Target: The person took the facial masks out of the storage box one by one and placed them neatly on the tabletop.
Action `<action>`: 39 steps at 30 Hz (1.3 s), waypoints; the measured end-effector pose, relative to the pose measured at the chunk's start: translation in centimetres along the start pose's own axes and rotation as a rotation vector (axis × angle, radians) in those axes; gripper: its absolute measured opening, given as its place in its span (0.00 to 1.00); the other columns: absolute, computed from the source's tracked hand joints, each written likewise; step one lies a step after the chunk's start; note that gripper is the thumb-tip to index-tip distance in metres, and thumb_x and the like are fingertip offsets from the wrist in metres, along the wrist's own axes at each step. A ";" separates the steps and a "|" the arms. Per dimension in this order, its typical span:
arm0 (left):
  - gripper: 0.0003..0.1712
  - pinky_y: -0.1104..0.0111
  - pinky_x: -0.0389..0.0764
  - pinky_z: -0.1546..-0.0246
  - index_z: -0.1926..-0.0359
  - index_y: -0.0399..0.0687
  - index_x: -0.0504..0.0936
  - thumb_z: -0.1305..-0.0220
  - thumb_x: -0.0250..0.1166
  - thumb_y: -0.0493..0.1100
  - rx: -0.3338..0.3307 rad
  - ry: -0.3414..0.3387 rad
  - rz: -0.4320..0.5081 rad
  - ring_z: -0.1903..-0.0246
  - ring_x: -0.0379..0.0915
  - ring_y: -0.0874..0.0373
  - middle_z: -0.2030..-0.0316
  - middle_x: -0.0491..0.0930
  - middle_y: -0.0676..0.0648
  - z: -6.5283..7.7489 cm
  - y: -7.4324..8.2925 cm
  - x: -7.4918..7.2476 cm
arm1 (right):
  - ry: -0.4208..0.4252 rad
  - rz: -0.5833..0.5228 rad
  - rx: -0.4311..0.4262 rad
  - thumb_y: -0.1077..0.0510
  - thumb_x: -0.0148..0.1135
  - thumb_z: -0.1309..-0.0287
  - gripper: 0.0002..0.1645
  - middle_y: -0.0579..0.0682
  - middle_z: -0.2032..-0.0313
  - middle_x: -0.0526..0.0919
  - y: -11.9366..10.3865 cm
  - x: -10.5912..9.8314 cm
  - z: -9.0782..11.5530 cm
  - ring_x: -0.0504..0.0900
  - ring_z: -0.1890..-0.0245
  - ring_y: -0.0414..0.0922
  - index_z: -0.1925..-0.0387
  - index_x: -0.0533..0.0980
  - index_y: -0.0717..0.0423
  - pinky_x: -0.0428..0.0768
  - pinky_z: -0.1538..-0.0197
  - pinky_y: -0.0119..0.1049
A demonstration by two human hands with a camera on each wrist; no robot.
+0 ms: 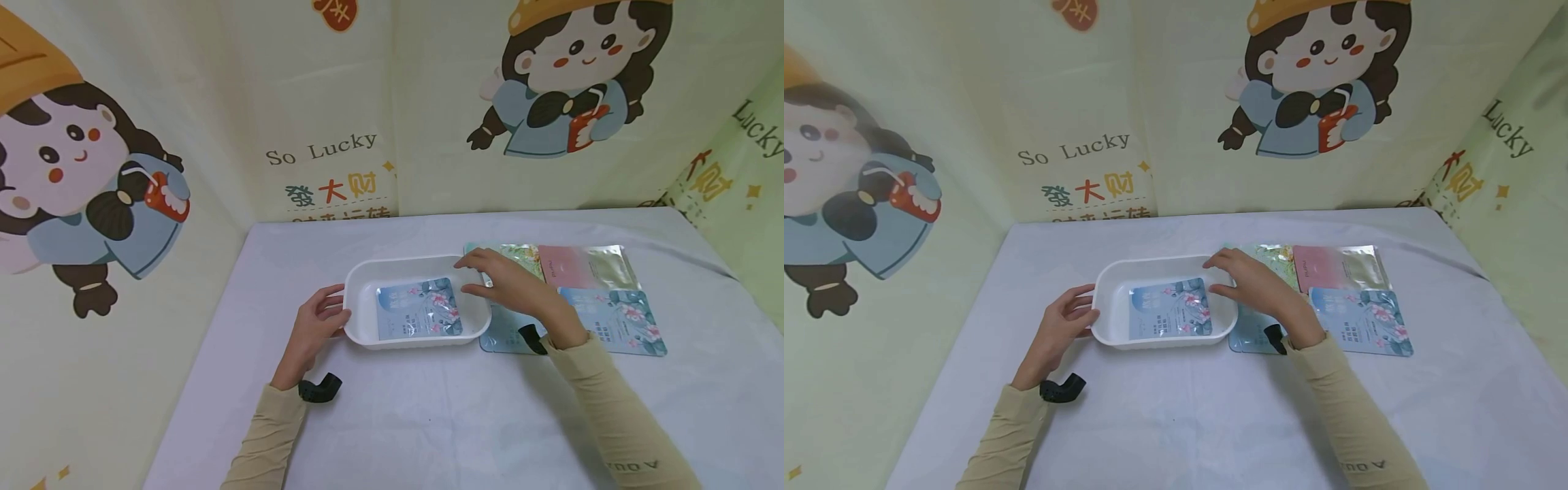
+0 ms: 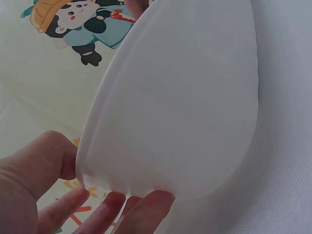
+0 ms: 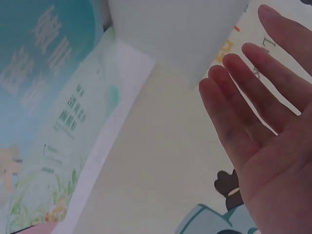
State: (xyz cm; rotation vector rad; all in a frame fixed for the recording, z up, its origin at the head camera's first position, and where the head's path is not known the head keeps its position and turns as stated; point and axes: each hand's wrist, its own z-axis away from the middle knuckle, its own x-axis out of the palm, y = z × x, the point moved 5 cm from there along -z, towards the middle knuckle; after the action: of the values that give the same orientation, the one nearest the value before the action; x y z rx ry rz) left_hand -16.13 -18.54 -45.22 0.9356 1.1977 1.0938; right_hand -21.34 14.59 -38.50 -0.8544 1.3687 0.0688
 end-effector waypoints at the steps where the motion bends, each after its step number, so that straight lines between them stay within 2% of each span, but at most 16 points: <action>1: 0.30 0.59 0.86 0.60 0.34 0.54 0.72 0.37 0.67 0.39 -0.005 0.002 0.004 0.43 0.77 0.46 0.40 0.77 0.42 0.0 0.0 0.0 | -0.006 0.005 -0.008 0.55 0.69 0.40 0.27 0.57 0.42 0.76 -0.1 0.2 -0.1 0.75 0.41 0.55 0.40 0.75 0.57 0.78 0.40 0.53; 16: 0.30 0.60 0.86 0.61 0.34 0.54 0.71 0.36 0.67 0.39 0.003 0.002 0.000 0.44 0.77 0.45 0.40 0.76 0.42 0.1 -0.2 0.2 | -0.067 0.041 -0.024 0.55 0.71 0.42 0.31 0.58 0.39 0.75 -1.0 2.5 -2.0 0.73 0.37 0.56 0.39 0.74 0.61 0.75 0.36 0.52; 24: 0.31 0.60 0.87 0.61 0.34 0.54 0.71 0.37 0.67 0.39 0.004 0.013 -0.009 0.44 0.78 0.45 0.40 0.77 0.41 0.2 -0.1 0.3 | -0.106 0.036 -0.004 0.55 0.71 0.42 0.34 0.60 0.35 0.72 -1.1 3.6 -2.8 0.71 0.34 0.57 0.37 0.72 0.62 0.72 0.34 0.53; 39: 0.30 0.60 0.87 0.61 0.34 0.53 0.71 0.37 0.67 0.39 -0.003 0.016 -0.008 0.44 0.77 0.45 0.40 0.76 0.41 0.3 -0.1 0.3 | -0.113 0.040 -0.014 0.57 0.71 0.43 0.32 0.58 0.38 0.77 -1.2 5.0 -3.9 0.71 0.34 0.57 0.38 0.75 0.61 0.69 0.32 0.54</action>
State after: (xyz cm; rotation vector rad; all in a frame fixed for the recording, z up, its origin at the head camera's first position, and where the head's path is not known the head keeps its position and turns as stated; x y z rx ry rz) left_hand -15.84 -18.30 -45.39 0.9209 1.2119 1.0987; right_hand -22.67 9.44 -42.08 -0.8224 1.2808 0.1555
